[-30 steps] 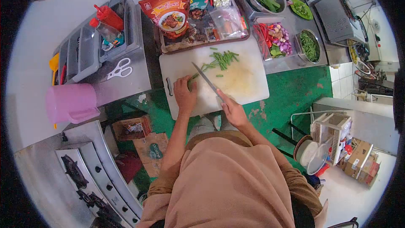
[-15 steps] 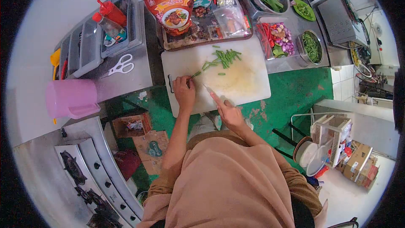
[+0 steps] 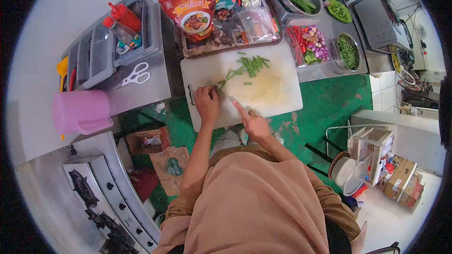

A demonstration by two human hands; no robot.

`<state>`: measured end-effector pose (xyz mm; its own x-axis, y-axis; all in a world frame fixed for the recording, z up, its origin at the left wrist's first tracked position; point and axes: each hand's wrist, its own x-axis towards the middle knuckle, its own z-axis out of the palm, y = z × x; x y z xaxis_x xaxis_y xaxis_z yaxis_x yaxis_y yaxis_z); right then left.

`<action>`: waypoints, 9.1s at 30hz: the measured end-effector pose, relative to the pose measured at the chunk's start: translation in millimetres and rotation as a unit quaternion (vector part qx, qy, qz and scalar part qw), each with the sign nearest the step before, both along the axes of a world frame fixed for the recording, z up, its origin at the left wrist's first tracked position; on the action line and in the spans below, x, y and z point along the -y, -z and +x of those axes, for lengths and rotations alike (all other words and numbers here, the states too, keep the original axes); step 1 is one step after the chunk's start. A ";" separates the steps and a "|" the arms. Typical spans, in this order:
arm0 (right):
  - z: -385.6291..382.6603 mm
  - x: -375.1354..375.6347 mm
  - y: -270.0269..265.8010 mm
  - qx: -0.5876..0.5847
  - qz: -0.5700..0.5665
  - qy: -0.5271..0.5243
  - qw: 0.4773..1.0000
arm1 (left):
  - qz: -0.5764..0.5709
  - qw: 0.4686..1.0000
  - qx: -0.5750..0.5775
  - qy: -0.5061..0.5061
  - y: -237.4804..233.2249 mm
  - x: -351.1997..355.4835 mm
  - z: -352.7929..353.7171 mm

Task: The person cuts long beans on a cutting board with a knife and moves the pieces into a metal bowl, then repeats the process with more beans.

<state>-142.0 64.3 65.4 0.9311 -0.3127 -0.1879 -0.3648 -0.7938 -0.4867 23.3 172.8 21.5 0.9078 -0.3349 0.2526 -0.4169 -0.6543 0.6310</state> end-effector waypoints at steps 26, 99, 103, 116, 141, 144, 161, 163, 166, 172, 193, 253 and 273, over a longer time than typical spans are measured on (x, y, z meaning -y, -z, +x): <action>-26.5 49.2 -40.3 0.126 0.192 0.173 0.958 | 0.087 0.988 0.070 0.104 3.2 68.8 6.0; -76.7 73.2 -10.6 0.106 0.211 0.135 0.962 | 0.006 0.990 0.028 -0.141 1.3 -175.5 -15.7; -58.2 72.4 -38.8 0.118 0.282 0.168 0.937 | 0.133 0.958 0.044 -0.252 41.4 -337.7 -12.8; -53.9 72.4 -46.2 0.053 0.168 0.139 0.975 | -0.037 0.920 0.003 -0.390 16.3 -309.2 -2.9; -62.9 35.1 -29.4 -0.005 0.162 0.077 0.984 | -0.063 0.991 -0.115 -0.022 -7.2 2.1 -25.8; -40.7 29.7 -31.4 -0.045 0.133 0.011 0.990 | -0.028 0.994 -0.102 -0.030 -15.0 -1.8 -32.7; -14.8 15.0 -10.7 -0.026 -0.008 -0.050 0.998 | -0.024 0.997 -0.074 -0.029 -7.2 -2.0 -23.7; -15.1 16.7 -9.8 -0.048 -0.013 -0.043 0.998 | -0.028 0.997 -0.068 -0.027 -6.5 -0.9 -22.6; -16.4 29.2 1.0 0.036 0.146 0.006 0.989 | -0.029 0.993 -0.107 -0.027 -5.2 4.1 -17.2; -18.3 38.5 -15.8 0.088 0.224 0.081 0.967 | -0.039 0.996 -0.079 -0.006 3.8 24.1 -8.8; -16.2 27.0 -7.7 -0.064 -0.034 -0.054 0.996 | -0.015 0.998 -0.066 -0.004 -3.0 2.4 -24.6; 23.0 -6.8 -6.3 0.131 0.030 -0.042 0.990 | -0.166 0.808 -0.095 -0.557 79.6 -399.4 -25.6; 105.3 134.0 35.5 0.145 -0.121 -0.019 0.982 | -0.332 0.806 -0.428 -0.240 35.4 -112.3 -82.2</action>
<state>-36.7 -69.7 29.9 0.9460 -0.2803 0.1627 -0.2070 -0.9089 -0.3621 -58.9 285.1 -13.9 0.8294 0.0586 -0.5555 0.5570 -0.0111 0.8305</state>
